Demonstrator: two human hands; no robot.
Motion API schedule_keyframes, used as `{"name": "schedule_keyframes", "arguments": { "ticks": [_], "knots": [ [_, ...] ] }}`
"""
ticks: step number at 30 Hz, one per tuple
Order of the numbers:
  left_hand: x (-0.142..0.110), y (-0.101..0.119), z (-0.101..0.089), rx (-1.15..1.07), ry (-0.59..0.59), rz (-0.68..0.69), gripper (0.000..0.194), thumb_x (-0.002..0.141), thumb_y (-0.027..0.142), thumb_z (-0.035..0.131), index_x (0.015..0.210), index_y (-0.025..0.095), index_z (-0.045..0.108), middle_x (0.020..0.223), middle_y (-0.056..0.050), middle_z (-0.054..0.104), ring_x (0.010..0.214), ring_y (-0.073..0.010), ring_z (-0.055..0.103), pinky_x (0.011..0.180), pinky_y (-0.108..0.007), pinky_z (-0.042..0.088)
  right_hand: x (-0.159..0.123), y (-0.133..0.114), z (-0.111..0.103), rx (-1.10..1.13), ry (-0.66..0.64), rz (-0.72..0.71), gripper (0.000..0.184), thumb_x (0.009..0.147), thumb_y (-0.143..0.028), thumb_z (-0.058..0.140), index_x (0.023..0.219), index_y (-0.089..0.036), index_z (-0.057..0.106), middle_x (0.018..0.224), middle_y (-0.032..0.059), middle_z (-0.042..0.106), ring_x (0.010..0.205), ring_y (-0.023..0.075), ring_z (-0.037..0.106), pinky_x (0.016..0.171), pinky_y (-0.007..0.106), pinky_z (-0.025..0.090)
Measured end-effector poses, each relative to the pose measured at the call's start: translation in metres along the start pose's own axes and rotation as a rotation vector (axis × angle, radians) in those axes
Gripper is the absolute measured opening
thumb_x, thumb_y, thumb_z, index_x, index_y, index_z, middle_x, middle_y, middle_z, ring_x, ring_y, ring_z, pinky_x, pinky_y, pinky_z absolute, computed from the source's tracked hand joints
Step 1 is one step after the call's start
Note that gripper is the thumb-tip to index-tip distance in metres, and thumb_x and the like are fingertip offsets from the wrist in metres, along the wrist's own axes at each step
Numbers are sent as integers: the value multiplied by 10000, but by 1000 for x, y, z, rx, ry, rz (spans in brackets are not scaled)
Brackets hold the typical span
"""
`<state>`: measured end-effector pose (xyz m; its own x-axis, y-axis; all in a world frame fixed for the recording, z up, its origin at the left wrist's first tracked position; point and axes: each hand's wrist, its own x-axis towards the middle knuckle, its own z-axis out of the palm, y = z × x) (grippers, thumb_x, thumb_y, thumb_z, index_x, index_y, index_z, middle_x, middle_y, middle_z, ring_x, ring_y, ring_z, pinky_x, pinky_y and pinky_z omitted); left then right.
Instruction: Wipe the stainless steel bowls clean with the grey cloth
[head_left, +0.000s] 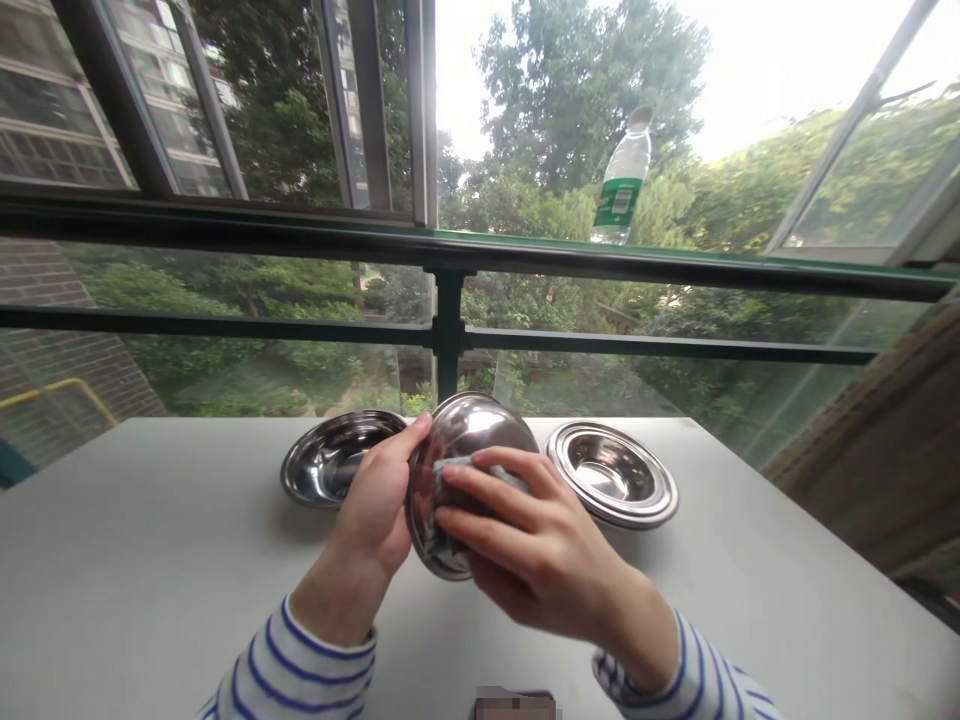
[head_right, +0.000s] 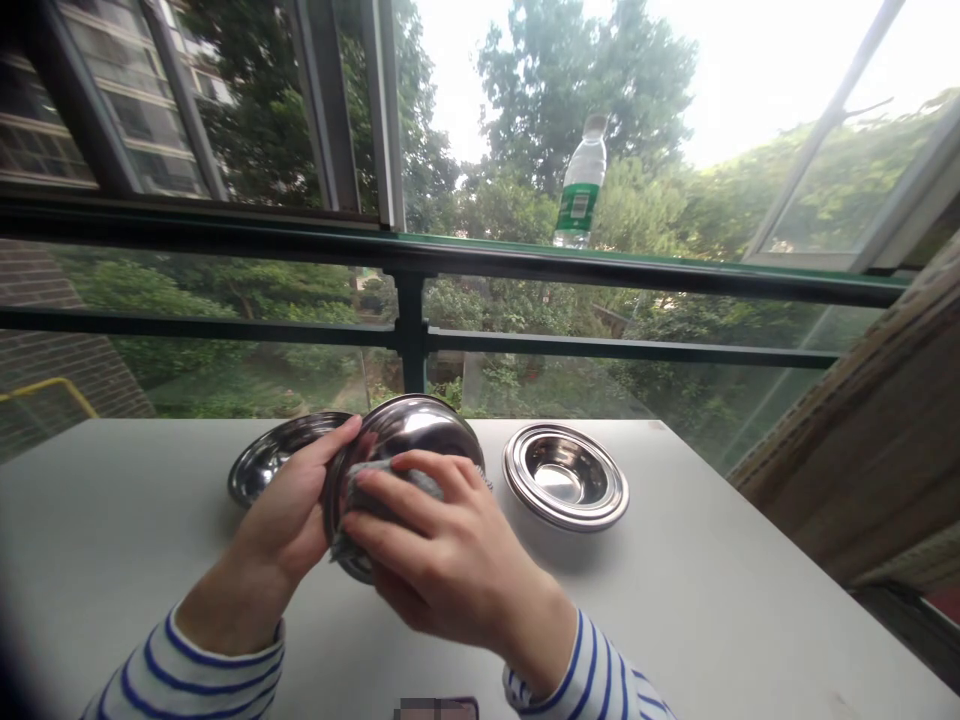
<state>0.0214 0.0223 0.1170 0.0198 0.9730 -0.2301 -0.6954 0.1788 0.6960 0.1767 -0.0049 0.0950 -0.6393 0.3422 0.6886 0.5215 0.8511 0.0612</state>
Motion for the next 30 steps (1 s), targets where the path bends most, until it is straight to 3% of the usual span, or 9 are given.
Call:
{"name": "schedule_keyframes", "arguments": {
  "ticks": [4, 8, 12, 14, 17, 20, 23, 26, 30],
  "knots": [
    [0, 1, 1, -26, 8, 85, 214, 823, 101, 519, 623, 99, 595, 551, -10, 625, 460, -66, 584, 423, -131, 474, 1, -7, 5, -37, 5, -42, 285, 847, -195, 511, 1121, -207, 588, 1291, 4, 526, 1154, 252, 431, 915, 413, 402],
    [-4, -3, 3, 36, -56, 24, 201, 844, 142, 495, 688, 96, 614, 562, -22, 630, 450, -96, 585, 387, -172, 472, -2, 14, 4, -54, 163, 124, 304, 850, -181, 519, 1149, -180, 574, 1268, 66, 541, 1140, 253, 446, 925, 422, 420],
    [-5, -4, 3, 69, -15, 3, 175, 833, 159, 516, 700, 96, 611, 567, -23, 638, 400, -101, 569, 352, -193, 465, -6, 31, 3, -70, 252, 296, 323, 867, -147, 475, 1180, -166, 551, 1224, 105, 566, 1098, 242, 479, 918, 437, 440],
    [-3, -3, 1, 52, 9, -8, 167, 835, 158, 513, 707, 99, 603, 569, -20, 637, 395, -99, 565, 347, -194, 462, -5, 27, 3, -54, 221, 261, 327, 859, -148, 481, 1176, -172, 555, 1231, 100, 563, 1104, 245, 476, 912, 441, 446],
    [1, 0, -2, -5, 30, 12, 166, 842, 136, 497, 706, 106, 587, 567, -10, 627, 432, -92, 579, 368, -177, 465, -2, 13, 3, -7, 109, 97, 311, 835, -171, 512, 1138, -183, 582, 1258, 66, 550, 1128, 254, 457, 913, 439, 445],
    [2, 2, -3, -1, -3, 47, 175, 841, 124, 494, 697, 101, 592, 567, -11, 626, 458, -82, 584, 406, -158, 474, 1, 7, 3, -2, 58, 11, 299, 829, -184, 522, 1118, -206, 594, 1265, 35, 548, 1133, 254, 455, 914, 428, 445],
    [0, 0, -3, 107, -83, 65, 191, 834, 150, 508, 680, 99, 609, 548, -20, 621, 429, -89, 568, 402, -177, 479, -1, 18, 2, -40, 174, 128, 313, 838, -170, 518, 1144, -196, 580, 1245, 68, 559, 1112, 251, 475, 913, 432, 448],
    [-2, -4, -3, 190, -70, 100, 162, 797, 189, 563, 658, 121, 611, 524, -3, 605, 385, -91, 535, 348, -180, 437, -4, 30, 2, -52, 273, 278, 316, 852, -144, 495, 1158, -176, 569, 1203, 101, 581, 1083, 241, 494, 906, 432, 457],
    [-1, -7, -5, 230, 3, 173, 121, 736, 240, 634, 676, 135, 619, 523, 21, 591, 385, -76, 514, 328, -153, 374, -4, 21, 7, -38, 189, 182, 313, 841, -141, 506, 1146, -156, 578, 1238, 98, 560, 1104, 251, 475, 903, 433, 457]
  ]
}}
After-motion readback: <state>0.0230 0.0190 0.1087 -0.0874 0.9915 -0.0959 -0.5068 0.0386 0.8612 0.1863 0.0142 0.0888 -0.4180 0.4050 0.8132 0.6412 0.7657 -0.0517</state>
